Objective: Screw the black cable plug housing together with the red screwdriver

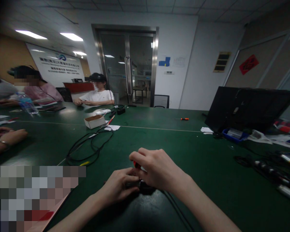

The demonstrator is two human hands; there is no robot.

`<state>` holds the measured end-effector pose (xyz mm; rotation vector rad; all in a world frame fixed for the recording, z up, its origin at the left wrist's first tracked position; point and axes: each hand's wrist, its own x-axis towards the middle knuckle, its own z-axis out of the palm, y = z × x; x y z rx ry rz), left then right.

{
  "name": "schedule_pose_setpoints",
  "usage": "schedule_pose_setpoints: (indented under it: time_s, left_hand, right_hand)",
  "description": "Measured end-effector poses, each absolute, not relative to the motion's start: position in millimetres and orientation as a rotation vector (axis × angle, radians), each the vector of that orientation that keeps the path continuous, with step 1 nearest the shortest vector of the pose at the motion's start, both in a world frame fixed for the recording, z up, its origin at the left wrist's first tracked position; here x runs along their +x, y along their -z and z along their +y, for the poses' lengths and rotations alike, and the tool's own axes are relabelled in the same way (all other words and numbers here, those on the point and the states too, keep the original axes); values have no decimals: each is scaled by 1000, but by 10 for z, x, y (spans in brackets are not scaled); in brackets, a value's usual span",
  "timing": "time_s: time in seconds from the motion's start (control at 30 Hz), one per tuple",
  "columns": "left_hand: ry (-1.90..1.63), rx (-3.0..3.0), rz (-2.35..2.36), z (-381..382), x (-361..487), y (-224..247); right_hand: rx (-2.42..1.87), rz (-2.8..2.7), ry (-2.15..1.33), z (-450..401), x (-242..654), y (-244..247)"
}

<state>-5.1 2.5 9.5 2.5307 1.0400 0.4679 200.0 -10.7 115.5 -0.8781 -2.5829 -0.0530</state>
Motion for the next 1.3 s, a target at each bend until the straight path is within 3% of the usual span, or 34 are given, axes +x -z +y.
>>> schedule_pose_setpoints:
  time_s: [0.47, 1.0, 1.3]
  left_hand:
    - [-445, 2548, 1031, 38, -56, -80]
    - [-484, 2578, 1055, 34, -46, -34]
    - [-492, 2565, 1030, 36, -70, -33]
  right_hand:
    - [-852, -2560, -127, -136, 2005, -1185]
    - [-886, -2555, 238, -122, 1990, -1170]
    - [-834, -2540, -3, -136, 1994, -1178]
